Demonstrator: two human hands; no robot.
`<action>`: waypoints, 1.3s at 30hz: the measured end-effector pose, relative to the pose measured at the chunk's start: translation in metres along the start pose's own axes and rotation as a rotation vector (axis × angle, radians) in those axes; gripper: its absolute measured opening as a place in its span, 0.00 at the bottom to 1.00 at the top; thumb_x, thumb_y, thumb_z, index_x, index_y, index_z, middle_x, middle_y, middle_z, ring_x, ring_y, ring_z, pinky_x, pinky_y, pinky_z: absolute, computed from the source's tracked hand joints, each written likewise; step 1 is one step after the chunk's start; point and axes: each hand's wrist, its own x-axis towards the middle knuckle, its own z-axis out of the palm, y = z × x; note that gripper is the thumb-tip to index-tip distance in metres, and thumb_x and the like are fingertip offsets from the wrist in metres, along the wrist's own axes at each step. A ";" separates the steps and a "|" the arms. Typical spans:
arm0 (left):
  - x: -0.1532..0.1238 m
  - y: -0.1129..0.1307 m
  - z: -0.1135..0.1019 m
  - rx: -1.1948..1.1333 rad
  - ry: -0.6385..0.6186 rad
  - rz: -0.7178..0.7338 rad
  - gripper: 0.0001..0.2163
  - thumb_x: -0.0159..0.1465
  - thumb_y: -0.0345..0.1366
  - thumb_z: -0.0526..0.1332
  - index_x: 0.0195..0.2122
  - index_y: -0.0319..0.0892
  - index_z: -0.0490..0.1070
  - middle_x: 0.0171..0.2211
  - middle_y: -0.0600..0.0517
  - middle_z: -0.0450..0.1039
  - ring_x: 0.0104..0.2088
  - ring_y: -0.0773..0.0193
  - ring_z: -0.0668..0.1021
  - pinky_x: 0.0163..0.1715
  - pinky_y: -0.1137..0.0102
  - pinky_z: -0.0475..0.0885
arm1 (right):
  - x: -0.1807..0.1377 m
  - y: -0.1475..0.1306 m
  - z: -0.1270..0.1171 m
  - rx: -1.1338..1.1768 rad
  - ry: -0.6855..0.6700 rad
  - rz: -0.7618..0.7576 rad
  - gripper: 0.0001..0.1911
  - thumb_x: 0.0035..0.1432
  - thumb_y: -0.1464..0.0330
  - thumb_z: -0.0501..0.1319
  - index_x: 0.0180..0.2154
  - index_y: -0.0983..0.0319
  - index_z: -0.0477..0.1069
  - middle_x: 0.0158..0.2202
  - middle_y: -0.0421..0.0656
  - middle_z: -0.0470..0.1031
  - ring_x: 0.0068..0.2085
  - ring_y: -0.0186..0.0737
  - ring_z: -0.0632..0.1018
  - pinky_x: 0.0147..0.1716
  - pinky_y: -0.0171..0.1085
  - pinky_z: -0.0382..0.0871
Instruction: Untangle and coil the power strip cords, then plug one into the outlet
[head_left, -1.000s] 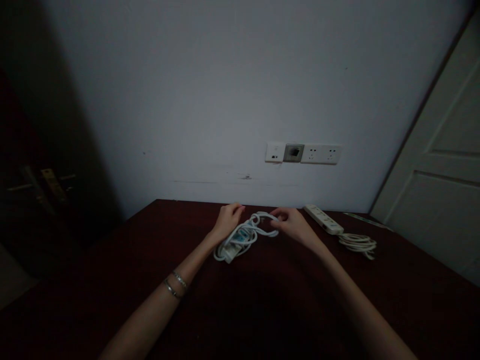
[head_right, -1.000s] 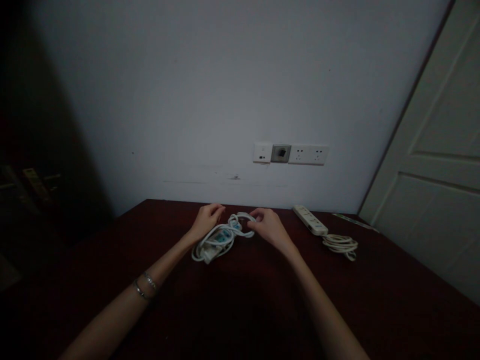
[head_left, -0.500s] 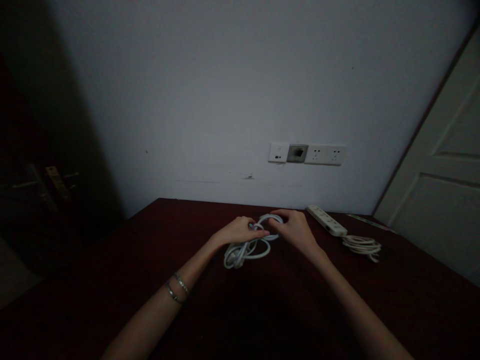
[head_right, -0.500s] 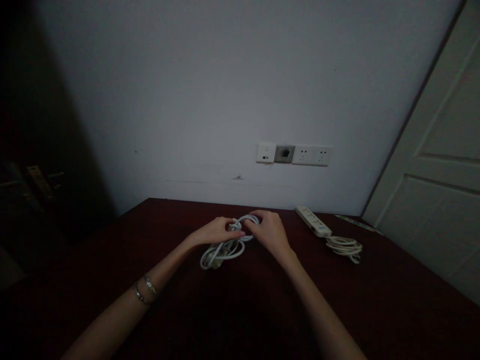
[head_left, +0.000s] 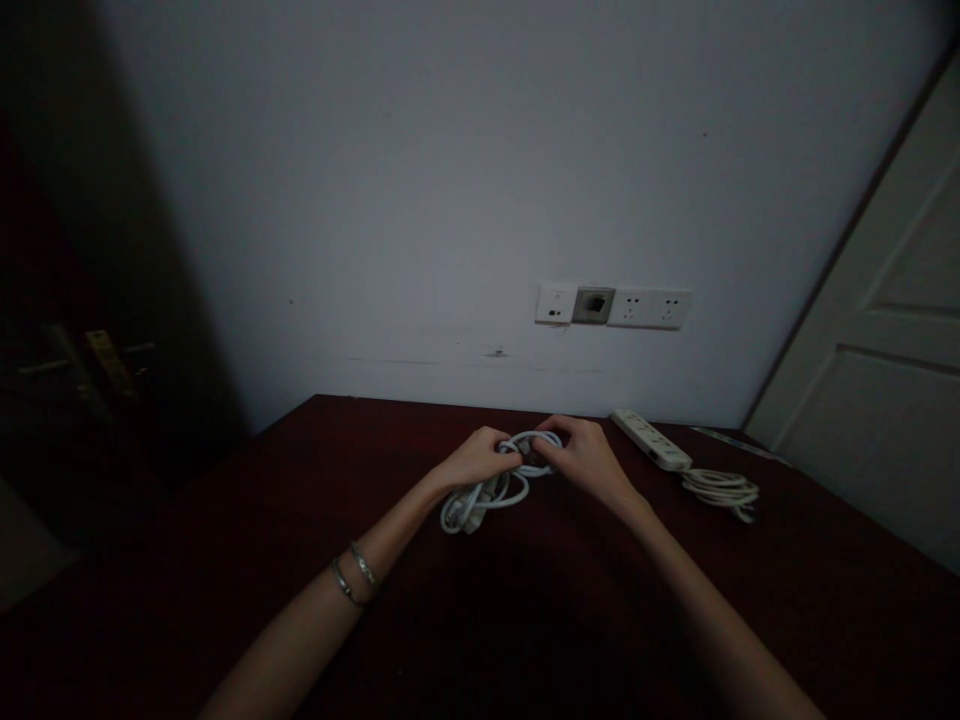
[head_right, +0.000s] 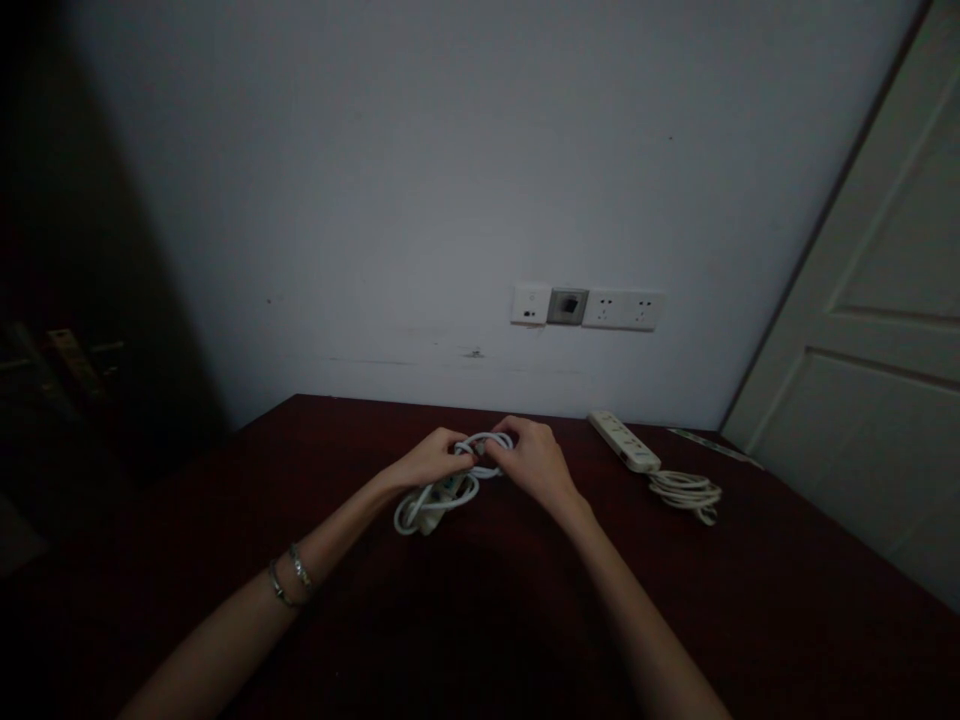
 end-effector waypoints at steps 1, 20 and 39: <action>0.001 -0.001 0.001 -0.034 0.023 -0.012 0.10 0.52 0.36 0.58 0.28 0.34 0.74 0.22 0.53 0.68 0.22 0.70 0.67 0.20 0.76 0.59 | 0.000 -0.001 -0.001 0.009 0.005 -0.002 0.11 0.46 0.65 0.57 0.29 0.62 0.75 0.26 0.43 0.76 0.28 0.38 0.74 0.27 0.33 0.63; -0.001 0.002 -0.005 -0.175 0.052 0.041 0.14 0.51 0.39 0.63 0.34 0.33 0.76 0.27 0.49 0.74 0.25 0.67 0.72 0.25 0.74 0.65 | -0.001 -0.002 -0.003 0.190 0.045 0.047 0.11 0.47 0.64 0.58 0.29 0.64 0.73 0.23 0.42 0.74 0.25 0.36 0.72 0.25 0.32 0.63; -0.004 0.000 -0.004 -0.417 -0.165 -0.091 0.19 0.53 0.48 0.61 0.35 0.34 0.72 0.25 0.52 0.69 0.21 0.72 0.68 0.22 0.76 0.61 | 0.006 0.005 0.003 0.556 0.050 0.191 0.10 0.41 0.65 0.61 0.26 0.66 0.72 0.22 0.40 0.71 0.24 0.34 0.70 0.24 0.32 0.62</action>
